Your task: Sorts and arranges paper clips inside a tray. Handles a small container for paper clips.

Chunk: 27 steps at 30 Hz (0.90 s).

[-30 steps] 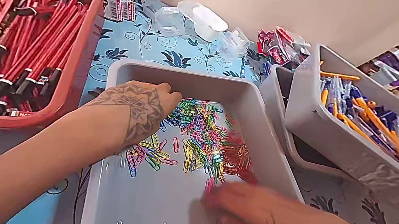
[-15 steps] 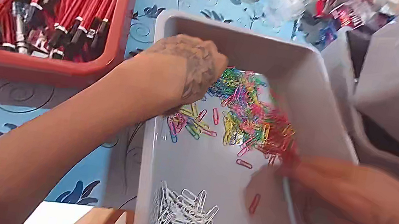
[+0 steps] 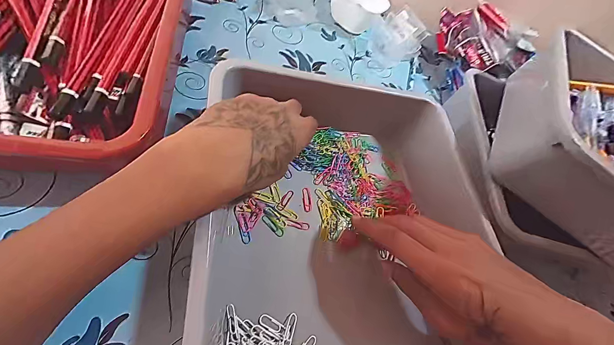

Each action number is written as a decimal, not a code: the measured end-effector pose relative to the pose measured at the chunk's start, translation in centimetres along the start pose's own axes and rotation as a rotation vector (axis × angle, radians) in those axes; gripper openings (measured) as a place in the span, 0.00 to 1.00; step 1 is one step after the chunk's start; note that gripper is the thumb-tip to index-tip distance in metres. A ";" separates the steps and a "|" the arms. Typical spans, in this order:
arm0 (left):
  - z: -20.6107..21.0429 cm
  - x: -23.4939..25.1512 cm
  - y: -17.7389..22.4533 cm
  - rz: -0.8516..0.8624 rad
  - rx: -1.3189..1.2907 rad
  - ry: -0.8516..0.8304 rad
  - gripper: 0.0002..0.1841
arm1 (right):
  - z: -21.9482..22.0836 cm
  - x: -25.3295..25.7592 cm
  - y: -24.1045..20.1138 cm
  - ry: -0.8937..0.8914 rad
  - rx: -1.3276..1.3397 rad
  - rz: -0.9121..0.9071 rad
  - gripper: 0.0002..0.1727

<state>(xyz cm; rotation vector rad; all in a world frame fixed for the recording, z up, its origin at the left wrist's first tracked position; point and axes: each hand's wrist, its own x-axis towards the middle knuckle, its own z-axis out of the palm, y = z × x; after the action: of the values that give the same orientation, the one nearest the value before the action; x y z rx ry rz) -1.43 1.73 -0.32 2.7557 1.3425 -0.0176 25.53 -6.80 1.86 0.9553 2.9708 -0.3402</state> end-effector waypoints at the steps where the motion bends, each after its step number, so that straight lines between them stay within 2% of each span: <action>1: -0.3 0.1 0.3 -0.019 0.009 -0.030 0.13 | -0.4 0.0 0.2 0.034 -0.089 0.005 0.23; 3: -0.5 0.1 0.5 -0.038 0.010 -0.059 0.14 | -1.5 -0.8 0.1 -0.008 -0.153 -0.036 0.17; 5: -0.9 0.2 0.7 -0.060 0.004 -0.099 0.15 | -2.7 -2.1 -0.3 -0.264 -0.201 -0.024 0.08; 7: -0.8 0.1 0.8 -0.062 0.012 -0.100 0.14 | -3.3 -2.3 -1.0 -0.567 -0.135 0.094 0.04; 8: -0.7 0.0 0.7 -0.055 0.017 -0.081 0.14 | -3.1 -2.2 -1.1 -0.630 -0.096 0.123 0.02; 9: -0.4 -0.3 0.7 -0.045 0.018 -0.036 0.15 | -2.8 -2.3 -1.1 -0.613 -0.066 0.134 0.02; 11: 0.2 -0.6 0.6 -0.024 0.030 0.050 0.15 | -1.6 -3.0 -0.6 -0.293 -0.163 0.048 0.06; 13: 0.3 -0.4 0.5 -0.044 0.037 0.034 0.18 | -1.3 -3.1 0.0 -0.015 -0.362 -0.011 0.14; 15: 0.2 -0.2 0.6 -0.064 0.034 0.000 0.19 | -1.8 -3.4 -0.1 0.041 -0.415 -0.018 0.13; 17: 0.0 -0.1 0.7 -0.081 0.025 -0.020 0.18 | -2.2 -4.2 -0.7 -0.133 -0.269 -0.029 0.06; 19: 0.0 0.0 0.7 -0.081 0.028 -0.029 0.18 | -2.9 -4.0 -1.4 -0.526 0.020 0.037 0.05; 20: -0.1 0.0 0.8 -0.084 0.019 -0.036 0.18 | -2.7 -3.7 -1.4 -0.621 0.093 0.070 0.05; 21: -0.2 0.0 0.8 -0.092 0.003 -0.038 0.18 | -2.4 -3.5 -1.4 -0.589 0.106 0.096 0.04; 22: -0.2 -0.1 0.8 -0.096 -0.026 -0.020 0.17 | -1.8 -3.6 -1.4 -0.420 0.031 0.086 0.02; 24: -0.2 -0.2 0.8 -0.098 -0.041 -0.013 0.16 | -0.4 -3.4 -0.6 -0.009 -0.325 0.048 0.11; 25: -0.2 -0.1 0.9 -0.101 -0.048 -0.023 0.16 | -0.3 -2.9 -0.2 0.101 -0.470 0.048 0.15; 27: -0.7 0.1 1.0 -0.117 -0.056 -0.078 0.17 | -0.9 -2.8 0.0 0.135 -0.489 0.022 0.14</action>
<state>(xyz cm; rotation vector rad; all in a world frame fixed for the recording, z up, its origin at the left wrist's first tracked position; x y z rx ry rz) -0.60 1.21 0.45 2.5994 1.4579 -0.0912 27.81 -8.22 2.92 0.9711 2.9262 0.4504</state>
